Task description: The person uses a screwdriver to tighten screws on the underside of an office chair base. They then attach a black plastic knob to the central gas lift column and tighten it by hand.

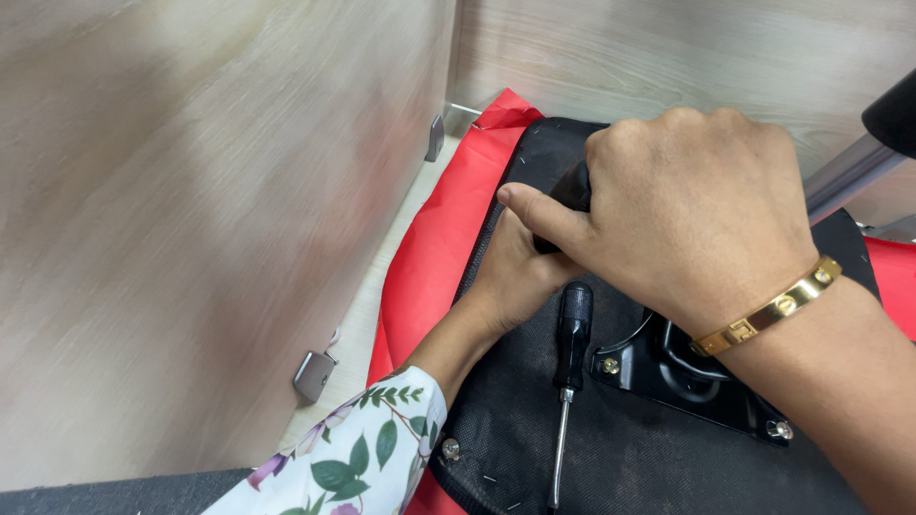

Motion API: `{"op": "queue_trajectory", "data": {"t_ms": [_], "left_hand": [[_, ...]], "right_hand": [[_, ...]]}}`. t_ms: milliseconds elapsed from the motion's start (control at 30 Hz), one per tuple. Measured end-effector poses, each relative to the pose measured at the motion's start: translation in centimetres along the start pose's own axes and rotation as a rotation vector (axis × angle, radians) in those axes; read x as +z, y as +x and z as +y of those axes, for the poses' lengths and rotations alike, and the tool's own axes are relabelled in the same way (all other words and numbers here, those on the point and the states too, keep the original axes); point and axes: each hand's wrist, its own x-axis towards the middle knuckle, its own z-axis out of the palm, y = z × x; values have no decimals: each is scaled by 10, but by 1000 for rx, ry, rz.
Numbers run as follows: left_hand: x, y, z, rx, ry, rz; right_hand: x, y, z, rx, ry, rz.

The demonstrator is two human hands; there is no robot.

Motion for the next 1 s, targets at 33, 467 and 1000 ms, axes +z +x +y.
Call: {"op": "queue_trajectory", "data": {"t_ms": [33, 467, 1000], "left_hand": [[0, 0, 0, -1, 18, 3], [-26, -64, 1, -298, 557, 235], [-19, -97, -5, -336, 991, 105]], "right_hand": [[1, -1, 0, 26, 20, -39], [6, -17, 20, -61, 642, -44], [2, -11, 13, 22, 439, -134]]}}
